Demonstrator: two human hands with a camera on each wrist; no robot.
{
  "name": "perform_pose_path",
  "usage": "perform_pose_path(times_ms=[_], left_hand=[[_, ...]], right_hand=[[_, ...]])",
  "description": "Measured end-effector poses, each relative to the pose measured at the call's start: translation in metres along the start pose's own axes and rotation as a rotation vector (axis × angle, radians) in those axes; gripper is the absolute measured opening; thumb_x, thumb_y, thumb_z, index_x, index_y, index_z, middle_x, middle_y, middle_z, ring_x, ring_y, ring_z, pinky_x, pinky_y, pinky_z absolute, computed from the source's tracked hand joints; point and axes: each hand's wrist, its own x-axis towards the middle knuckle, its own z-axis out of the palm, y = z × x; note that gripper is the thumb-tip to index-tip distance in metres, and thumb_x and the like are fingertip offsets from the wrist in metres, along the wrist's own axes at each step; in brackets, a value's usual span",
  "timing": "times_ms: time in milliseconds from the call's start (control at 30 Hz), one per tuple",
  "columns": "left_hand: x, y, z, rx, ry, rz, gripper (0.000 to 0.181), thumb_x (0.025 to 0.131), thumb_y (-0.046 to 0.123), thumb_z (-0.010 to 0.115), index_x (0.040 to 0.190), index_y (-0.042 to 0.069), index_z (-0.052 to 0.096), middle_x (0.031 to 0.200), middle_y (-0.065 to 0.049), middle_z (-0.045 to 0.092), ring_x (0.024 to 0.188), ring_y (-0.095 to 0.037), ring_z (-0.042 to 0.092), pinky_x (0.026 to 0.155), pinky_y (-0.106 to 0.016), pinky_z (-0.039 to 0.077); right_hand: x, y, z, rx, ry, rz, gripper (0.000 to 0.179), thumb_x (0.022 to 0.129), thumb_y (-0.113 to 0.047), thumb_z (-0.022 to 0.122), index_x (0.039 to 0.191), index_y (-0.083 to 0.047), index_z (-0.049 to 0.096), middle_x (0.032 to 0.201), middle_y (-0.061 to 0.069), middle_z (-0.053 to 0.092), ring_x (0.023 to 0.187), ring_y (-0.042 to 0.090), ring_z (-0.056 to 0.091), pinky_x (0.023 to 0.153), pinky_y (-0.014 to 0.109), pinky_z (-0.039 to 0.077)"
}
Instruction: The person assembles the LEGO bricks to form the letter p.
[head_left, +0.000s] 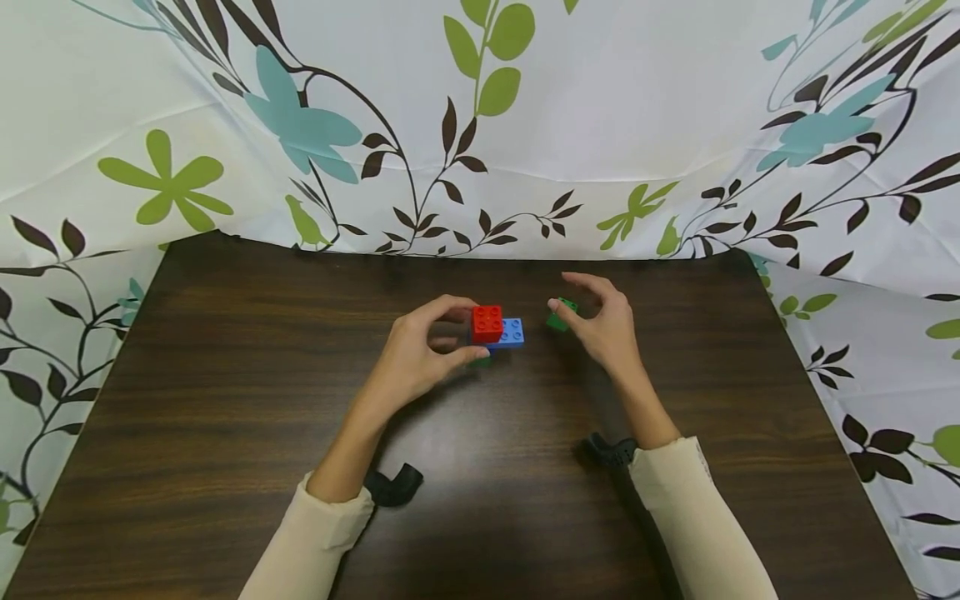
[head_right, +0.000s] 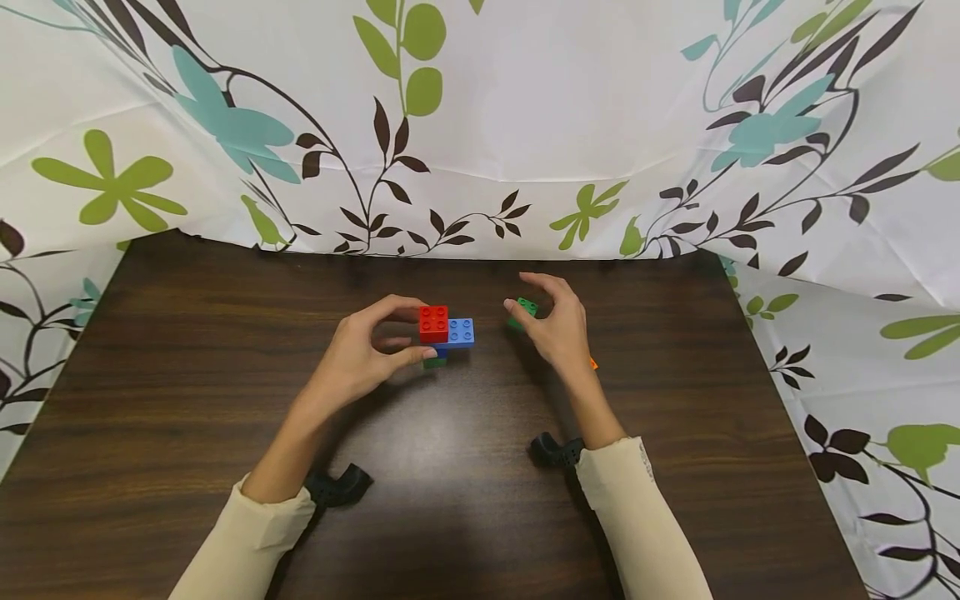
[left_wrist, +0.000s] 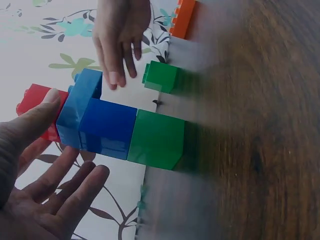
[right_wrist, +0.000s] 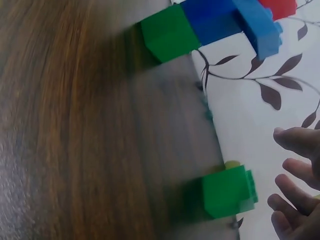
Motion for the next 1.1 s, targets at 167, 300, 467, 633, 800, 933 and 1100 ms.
perform_pose_path(times_ms=[167, 300, 467, 633, 800, 933, 1100], left_hand=[[0.0, 0.0, 0.001, -0.024, 0.015, 0.007, 0.045, 0.088, 0.007, 0.09, 0.129, 0.012, 0.071, 0.125, -0.012, 0.076, 0.119, -0.03, 0.074, 0.094, -0.043, 0.066], [-0.001, 0.0, 0.001, -0.031, 0.017, 0.006, 0.045, 0.088, 0.005, 0.089, 0.129, 0.01, 0.071, 0.124, -0.014, 0.077, 0.117, -0.03, 0.074, 0.093, -0.04, 0.066], [0.0, 0.0, 0.001, -0.04, 0.014, 0.0, 0.044, 0.088, 0.005, 0.089, 0.128, 0.009, 0.071, 0.124, -0.015, 0.077, 0.116, -0.031, 0.075, 0.093, -0.04, 0.066], [0.0, 0.0, 0.001, -0.049, 0.014, -0.001, 0.043, 0.089, 0.005, 0.088, 0.128, 0.008, 0.071, 0.124, -0.016, 0.077, 0.115, -0.032, 0.076, 0.092, -0.04, 0.066], [-0.001, 0.0, 0.001, -0.052, 0.014, -0.001, 0.043, 0.089, 0.005, 0.088, 0.129, 0.009, 0.071, 0.125, -0.016, 0.077, 0.116, -0.033, 0.075, 0.091, -0.039, 0.067], [-0.001, 0.001, 0.001, -0.055, 0.013, -0.001, 0.043, 0.089, 0.005, 0.088, 0.129, 0.009, 0.071, 0.125, -0.016, 0.077, 0.116, -0.033, 0.075, 0.091, -0.039, 0.067], [-0.001, 0.001, 0.001, -0.061, 0.01, 0.003, 0.043, 0.089, 0.005, 0.087, 0.129, 0.009, 0.071, 0.126, -0.016, 0.076, 0.117, -0.033, 0.075, 0.091, -0.04, 0.067]], right_hand=[[0.003, 0.011, 0.004, -0.066, -0.037, 0.065, 0.058, 0.094, -0.022, 0.085, 0.145, -0.006, 0.065, 0.148, 0.022, 0.062, 0.139, 0.04, 0.055, 0.116, 0.061, 0.045], [0.004, 0.019, 0.006, -0.091, -0.064, 0.105, 0.059, 0.095, -0.024, 0.085, 0.147, -0.006, 0.064, 0.152, 0.023, 0.059, 0.144, 0.042, 0.053, 0.12, 0.062, 0.042], [0.005, 0.025, 0.009, -0.095, -0.073, 0.116, 0.057, 0.096, -0.025, 0.084, 0.146, -0.006, 0.065, 0.155, 0.022, 0.059, 0.149, 0.042, 0.05, 0.125, 0.06, 0.039], [0.004, 0.026, 0.011, -0.079, -0.068, 0.1, 0.046, 0.096, -0.024, 0.084, 0.136, -0.005, 0.072, 0.145, 0.021, 0.068, 0.14, 0.04, 0.059, 0.119, 0.058, 0.046], [0.003, 0.025, 0.012, -0.075, -0.064, 0.089, 0.041, 0.096, -0.025, 0.084, 0.13, -0.005, 0.075, 0.139, 0.02, 0.071, 0.134, 0.039, 0.063, 0.113, 0.057, 0.051], [0.002, 0.024, 0.012, -0.077, -0.057, 0.077, 0.041, 0.096, -0.024, 0.084, 0.13, -0.004, 0.075, 0.139, 0.021, 0.072, 0.132, 0.039, 0.064, 0.11, 0.057, 0.053], [0.0, 0.024, 0.012, -0.066, -0.042, 0.057, 0.039, 0.096, -0.022, 0.084, 0.129, -0.004, 0.076, 0.135, 0.021, 0.073, 0.125, 0.038, 0.067, 0.103, 0.055, 0.055]])
